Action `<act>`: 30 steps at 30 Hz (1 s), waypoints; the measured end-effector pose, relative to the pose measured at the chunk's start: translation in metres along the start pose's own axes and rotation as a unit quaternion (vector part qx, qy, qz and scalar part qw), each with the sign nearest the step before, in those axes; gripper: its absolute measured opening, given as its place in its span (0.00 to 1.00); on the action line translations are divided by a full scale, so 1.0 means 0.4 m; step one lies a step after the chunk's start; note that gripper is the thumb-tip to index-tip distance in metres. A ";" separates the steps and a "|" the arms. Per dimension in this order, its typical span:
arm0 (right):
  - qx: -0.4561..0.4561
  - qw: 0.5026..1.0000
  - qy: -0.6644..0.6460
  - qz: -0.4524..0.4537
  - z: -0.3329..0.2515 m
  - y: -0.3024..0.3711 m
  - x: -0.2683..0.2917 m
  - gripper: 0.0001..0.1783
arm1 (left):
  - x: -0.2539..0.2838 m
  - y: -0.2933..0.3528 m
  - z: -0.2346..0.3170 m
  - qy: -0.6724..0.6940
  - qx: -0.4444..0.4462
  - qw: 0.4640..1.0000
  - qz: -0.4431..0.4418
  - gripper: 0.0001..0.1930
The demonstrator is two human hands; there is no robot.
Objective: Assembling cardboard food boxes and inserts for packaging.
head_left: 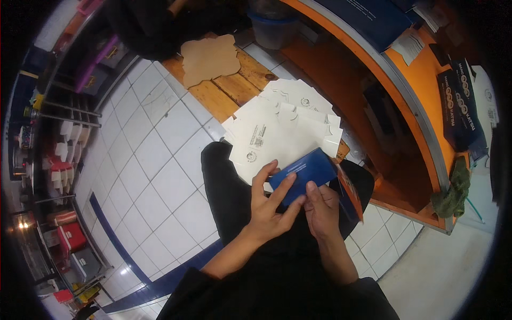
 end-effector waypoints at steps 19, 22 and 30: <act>0.168 0.792 0.540 -0.231 -0.119 0.042 0.035 0.43 | 0.017 0.160 -0.067 0.511 0.513 0.682 -0.101 0.40; 0.222 0.557 0.760 -0.250 -0.085 0.082 -0.017 0.44 | 0.016 0.225 -0.119 0.646 0.555 0.524 -0.009 0.22; 0.194 0.623 0.720 -0.237 -0.047 0.031 0.077 0.15 | 0.076 0.080 -0.099 0.232 0.403 0.879 -0.105 0.34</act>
Point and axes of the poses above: each hand's wrist, its own y-axis away from the middle knuckle, its own x-axis out of the back of the hand, z = x × y, the point moved 2 cm from there along -y, towards the middle knuckle, and after that the axes turned 8 degrees about -x, right-handed, at the moved point
